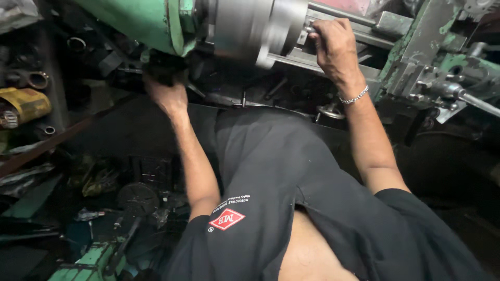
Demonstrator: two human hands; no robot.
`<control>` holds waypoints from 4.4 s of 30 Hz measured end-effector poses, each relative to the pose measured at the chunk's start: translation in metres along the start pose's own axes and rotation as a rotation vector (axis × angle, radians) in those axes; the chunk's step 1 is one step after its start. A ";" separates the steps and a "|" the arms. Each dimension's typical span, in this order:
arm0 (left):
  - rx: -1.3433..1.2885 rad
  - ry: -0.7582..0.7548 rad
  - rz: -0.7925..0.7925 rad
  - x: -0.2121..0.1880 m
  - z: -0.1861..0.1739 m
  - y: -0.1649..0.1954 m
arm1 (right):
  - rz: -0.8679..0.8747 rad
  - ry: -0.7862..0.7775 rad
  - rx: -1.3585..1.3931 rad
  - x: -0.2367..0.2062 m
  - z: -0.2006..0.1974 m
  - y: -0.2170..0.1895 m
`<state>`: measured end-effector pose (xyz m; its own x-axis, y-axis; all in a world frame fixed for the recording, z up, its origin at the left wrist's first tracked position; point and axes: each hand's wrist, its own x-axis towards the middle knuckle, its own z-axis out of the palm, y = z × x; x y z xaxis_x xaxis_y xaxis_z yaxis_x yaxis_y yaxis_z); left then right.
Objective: The person operates a metal lathe, using a wrench to tighten the chuck and a file to smooth the rotating metal workpiece. They adjust the tool post and continue filing the workpiece while the lathe spins.
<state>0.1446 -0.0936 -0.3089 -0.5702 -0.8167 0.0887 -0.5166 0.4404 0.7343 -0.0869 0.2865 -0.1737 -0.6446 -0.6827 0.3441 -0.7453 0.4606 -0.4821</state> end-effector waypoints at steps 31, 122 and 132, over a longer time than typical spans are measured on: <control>0.041 -0.028 -0.031 0.002 0.002 -0.002 | 0.004 -0.062 0.035 0.004 0.001 0.003; 0.052 -0.038 0.016 0.003 -0.004 0.009 | 0.100 0.014 0.094 -0.002 -0.001 -0.003; -0.021 -0.059 -0.086 0.002 -0.009 0.018 | 0.061 -0.013 0.051 0.004 0.004 -0.003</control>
<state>0.1400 -0.0906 -0.2898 -0.5611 -0.8276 -0.0150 -0.5525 0.3610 0.7513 -0.0864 0.2800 -0.1740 -0.6858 -0.6617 0.3030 -0.6950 0.4719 -0.5425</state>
